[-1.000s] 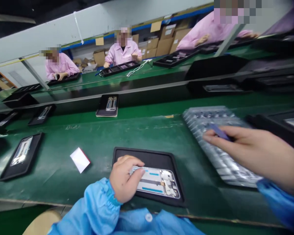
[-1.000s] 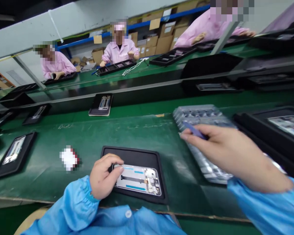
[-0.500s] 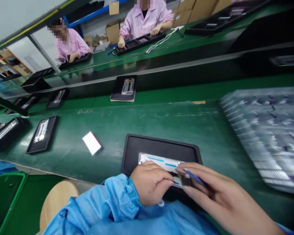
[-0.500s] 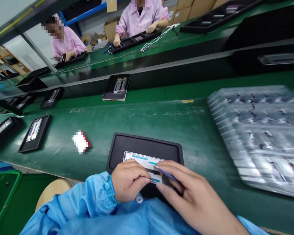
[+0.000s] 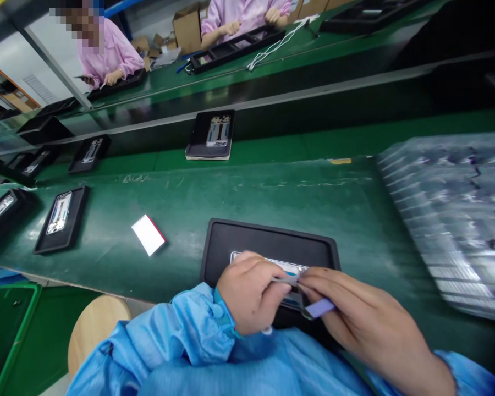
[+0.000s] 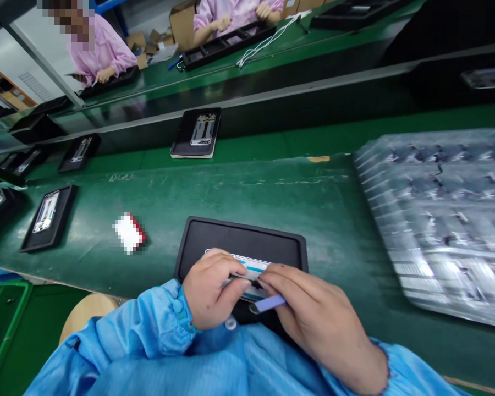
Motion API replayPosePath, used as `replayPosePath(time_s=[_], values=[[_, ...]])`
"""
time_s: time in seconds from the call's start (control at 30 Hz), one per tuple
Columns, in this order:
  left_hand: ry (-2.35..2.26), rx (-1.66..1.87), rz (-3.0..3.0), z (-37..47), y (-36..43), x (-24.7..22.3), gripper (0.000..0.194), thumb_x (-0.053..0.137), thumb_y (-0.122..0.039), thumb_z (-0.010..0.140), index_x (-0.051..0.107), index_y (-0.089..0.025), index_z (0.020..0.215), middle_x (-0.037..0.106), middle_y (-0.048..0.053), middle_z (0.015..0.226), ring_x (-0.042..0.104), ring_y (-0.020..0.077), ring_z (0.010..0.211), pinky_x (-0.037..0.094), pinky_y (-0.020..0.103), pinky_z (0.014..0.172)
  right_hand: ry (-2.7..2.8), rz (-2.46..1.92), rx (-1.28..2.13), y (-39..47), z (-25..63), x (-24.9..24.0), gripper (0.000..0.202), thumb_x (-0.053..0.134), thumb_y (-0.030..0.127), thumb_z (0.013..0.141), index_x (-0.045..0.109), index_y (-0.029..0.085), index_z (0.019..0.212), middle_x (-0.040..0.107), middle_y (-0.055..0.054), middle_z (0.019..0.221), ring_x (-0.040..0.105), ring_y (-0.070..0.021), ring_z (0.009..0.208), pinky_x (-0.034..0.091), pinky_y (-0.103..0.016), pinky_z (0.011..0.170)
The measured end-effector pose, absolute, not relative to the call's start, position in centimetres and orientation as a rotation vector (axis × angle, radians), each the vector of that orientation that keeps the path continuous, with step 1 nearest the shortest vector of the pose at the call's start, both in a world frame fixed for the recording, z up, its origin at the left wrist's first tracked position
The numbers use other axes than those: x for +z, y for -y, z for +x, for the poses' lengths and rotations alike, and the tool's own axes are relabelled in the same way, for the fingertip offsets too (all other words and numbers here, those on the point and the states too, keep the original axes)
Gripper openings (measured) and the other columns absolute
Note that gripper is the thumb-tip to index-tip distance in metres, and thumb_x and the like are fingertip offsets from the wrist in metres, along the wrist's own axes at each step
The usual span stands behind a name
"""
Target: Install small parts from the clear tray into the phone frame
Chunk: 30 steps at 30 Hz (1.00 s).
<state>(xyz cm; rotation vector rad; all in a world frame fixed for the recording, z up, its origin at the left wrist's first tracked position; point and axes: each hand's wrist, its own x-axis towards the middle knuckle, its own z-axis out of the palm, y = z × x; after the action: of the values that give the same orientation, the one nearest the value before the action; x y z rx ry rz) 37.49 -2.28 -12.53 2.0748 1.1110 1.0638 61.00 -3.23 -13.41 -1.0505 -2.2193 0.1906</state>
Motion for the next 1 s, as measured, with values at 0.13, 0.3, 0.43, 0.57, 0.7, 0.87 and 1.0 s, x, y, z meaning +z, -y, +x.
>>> replayPosePath(time_s=[0.13,0.3,0.43,0.57,0.7,0.87,1.0], values=[[-1.39,0.919,2.227,35.6,1.1,-12.2,0.024,0.064,-0.03,0.101,0.072,-0.018,0.12,0.079,0.013,0.12,0.066,0.0336,0.123,0.052,0.056,0.11,2.439,-0.96,-0.12,0.7,60.9,-14.1,0.029,0.05,0.01,0.099,0.076,0.019,0.11,0.08,-0.012,0.117,0.074,-0.0249,0.092,0.059,-0.037,0.077],[-1.478,0.509,2.311,34.7,0.6,-12.9,0.03,0.067,-0.029,0.099,0.068,-0.024,0.128,0.077,0.01,0.131,0.058,0.0361,0.136,0.045,0.062,0.11,2.551,-0.903,-0.235,-0.4,60.9,-15.3,0.028,0.049,0.007,0.101,0.074,0.012,0.11,0.077,-0.015,0.122,0.07,-0.0252,0.098,0.055,-0.037,0.082],[-1.452,0.42,2.295,34.9,0.7,-13.2,0.03,0.066,-0.029,0.101,0.066,-0.025,0.13,0.076,0.009,0.133,0.056,0.035,0.138,0.043,0.06,0.108,2.584,-0.91,-0.214,-0.3,61.0,-15.3,0.027,0.047,0.007,0.103,0.073,0.012,0.112,0.076,-0.014,0.122,0.07,-0.0243,0.1,0.055,-0.037,0.084],[-1.436,0.422,2.291,35.0,0.7,-13.0,0.029,0.066,-0.028,0.102,0.065,-0.025,0.131,0.075,0.008,0.133,0.056,0.0339,0.138,0.042,0.058,0.108,2.575,-0.957,-0.17,-0.1,60.9,-15.2,0.028,0.048,0.009,0.102,0.074,0.013,0.112,0.076,-0.014,0.12,0.071,-0.0245,0.101,0.056,-0.037,0.085],[-1.422,0.446,2.296,34.9,0.7,-12.7,0.027,0.067,-0.027,0.103,0.065,-0.023,0.129,0.076,0.007,0.132,0.057,0.0326,0.136,0.042,0.056,0.107,2.558,-1.002,-0.128,0.2,60.7,-15.5,0.028,0.049,0.01,0.101,0.075,0.014,0.11,0.077,-0.014,0.119,0.072,-0.025,0.1,0.057,-0.038,0.083],[-1.421,0.441,2.301,34.9,0.7,-12.6,0.024,0.067,-0.028,0.104,0.066,-0.022,0.127,0.076,0.008,0.131,0.058,0.0322,0.134,0.041,0.056,0.105,2.559,-1.049,-0.123,0.9,60.8,-15.4,0.03,0.051,0.009,0.1,0.076,0.014,0.115,0.077,-0.013,0.122,0.072,-0.0249,0.098,0.057,-0.039,0.083],[-1.426,0.434,2.295,34.9,0.7,-12.6,0.023,0.067,-0.029,0.104,0.066,-0.023,0.126,0.076,0.008,0.131,0.058,0.032,0.135,0.041,0.056,0.106,2.559,-1.07,-0.117,1.5,60.9,-15.1,0.028,0.053,0.013,0.104,0.076,0.014,0.12,0.077,-0.013,0.123,0.073,-0.0242,0.098,0.058,-0.04,0.085]])
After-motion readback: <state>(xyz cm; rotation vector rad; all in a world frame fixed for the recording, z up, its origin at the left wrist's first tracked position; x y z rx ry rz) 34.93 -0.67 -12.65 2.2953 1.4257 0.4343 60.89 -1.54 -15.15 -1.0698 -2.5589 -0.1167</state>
